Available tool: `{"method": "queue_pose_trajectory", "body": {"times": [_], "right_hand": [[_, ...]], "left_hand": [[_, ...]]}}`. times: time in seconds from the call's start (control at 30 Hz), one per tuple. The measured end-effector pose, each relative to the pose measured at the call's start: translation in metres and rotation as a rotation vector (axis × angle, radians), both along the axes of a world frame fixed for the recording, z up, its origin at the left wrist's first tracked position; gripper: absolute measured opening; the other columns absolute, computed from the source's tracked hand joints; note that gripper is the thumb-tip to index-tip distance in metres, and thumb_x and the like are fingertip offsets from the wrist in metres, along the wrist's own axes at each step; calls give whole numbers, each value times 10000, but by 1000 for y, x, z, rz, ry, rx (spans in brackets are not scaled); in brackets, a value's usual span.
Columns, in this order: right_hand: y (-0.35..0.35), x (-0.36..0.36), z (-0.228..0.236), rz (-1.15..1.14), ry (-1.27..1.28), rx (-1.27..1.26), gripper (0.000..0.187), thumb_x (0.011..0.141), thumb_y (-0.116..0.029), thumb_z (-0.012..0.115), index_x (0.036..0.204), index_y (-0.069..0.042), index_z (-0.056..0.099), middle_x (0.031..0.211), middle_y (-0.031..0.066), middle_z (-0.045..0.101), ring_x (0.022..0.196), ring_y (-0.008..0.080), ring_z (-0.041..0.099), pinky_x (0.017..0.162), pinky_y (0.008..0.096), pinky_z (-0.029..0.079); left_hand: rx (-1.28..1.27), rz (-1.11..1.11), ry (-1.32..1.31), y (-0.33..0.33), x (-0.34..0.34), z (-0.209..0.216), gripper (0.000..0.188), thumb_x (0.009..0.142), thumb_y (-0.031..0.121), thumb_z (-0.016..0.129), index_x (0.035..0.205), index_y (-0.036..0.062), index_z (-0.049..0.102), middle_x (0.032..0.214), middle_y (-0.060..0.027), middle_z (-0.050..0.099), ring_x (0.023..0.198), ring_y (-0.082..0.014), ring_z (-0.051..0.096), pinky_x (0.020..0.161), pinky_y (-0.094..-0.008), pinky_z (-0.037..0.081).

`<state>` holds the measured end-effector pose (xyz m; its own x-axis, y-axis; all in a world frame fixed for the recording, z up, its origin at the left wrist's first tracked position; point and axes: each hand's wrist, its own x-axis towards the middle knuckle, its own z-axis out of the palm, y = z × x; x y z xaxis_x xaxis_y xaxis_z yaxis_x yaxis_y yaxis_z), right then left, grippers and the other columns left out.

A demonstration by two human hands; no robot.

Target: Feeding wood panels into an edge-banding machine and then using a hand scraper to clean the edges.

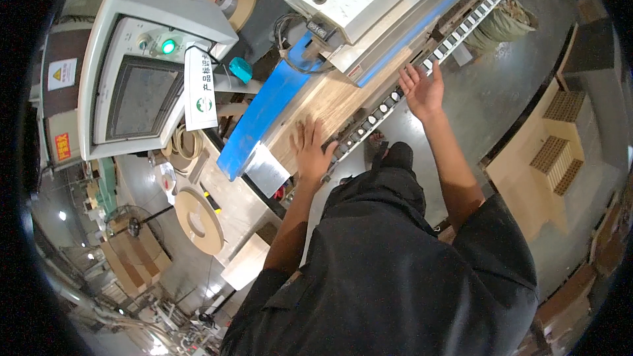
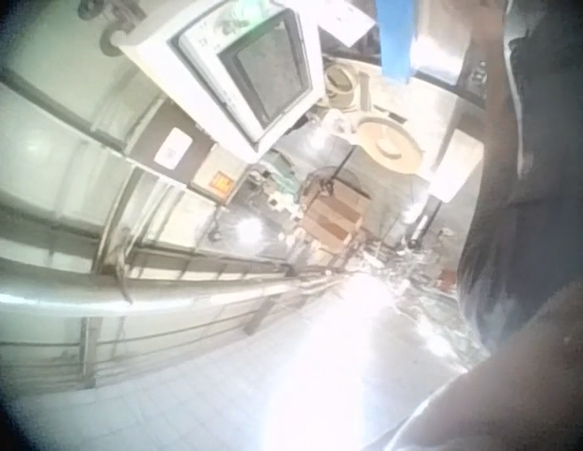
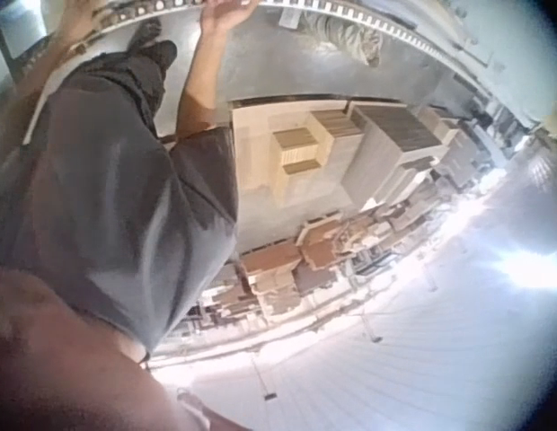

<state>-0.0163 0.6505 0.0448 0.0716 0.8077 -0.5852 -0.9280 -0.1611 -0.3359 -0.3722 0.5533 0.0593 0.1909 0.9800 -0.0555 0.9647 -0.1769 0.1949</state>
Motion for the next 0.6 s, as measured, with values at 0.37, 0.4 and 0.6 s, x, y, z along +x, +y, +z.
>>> {"method": "queue_pose_trajectory", "body": {"times": [0.37, 0.4, 0.6], "right_hand": [[-53, -16, 4, -2, 44, -15, 568, 1094, -439, 534, 1456, -4, 495, 1429, 161, 648, 1292, 338, 653, 1105, 424, 535], [-53, -22, -4, 46, -35, -44, 497, 1099, -378, 535, 1438, -15, 506, 1420, 156, 652, 1274, 325, 661, 1094, 419, 543], [-57, -71, -8, 286, -22, -148, 187, 1042, -190, 648, 1193, -82, 620, 1172, 63, 734, 1118, 270, 706, 1059, 412, 560]], "left_hand": [[102, -42, 125, -9, -9, -19, 716, 964, 322, 697, 1604, 122, 445, 1701, -111, 384, 1531, -358, 406, 1256, -543, 265], [112, -38, 100, 1, -1, -21, 705, 952, 333, 712, 1587, 138, 475, 1694, -92, 397, 1541, -356, 391, 1260, -546, 257], [54, -10, -77, 34, 33, 2, 654, 929, 298, 749, 1527, 129, 544, 1641, -84, 473, 1499, -308, 459, 1269, -572, 244]]}}
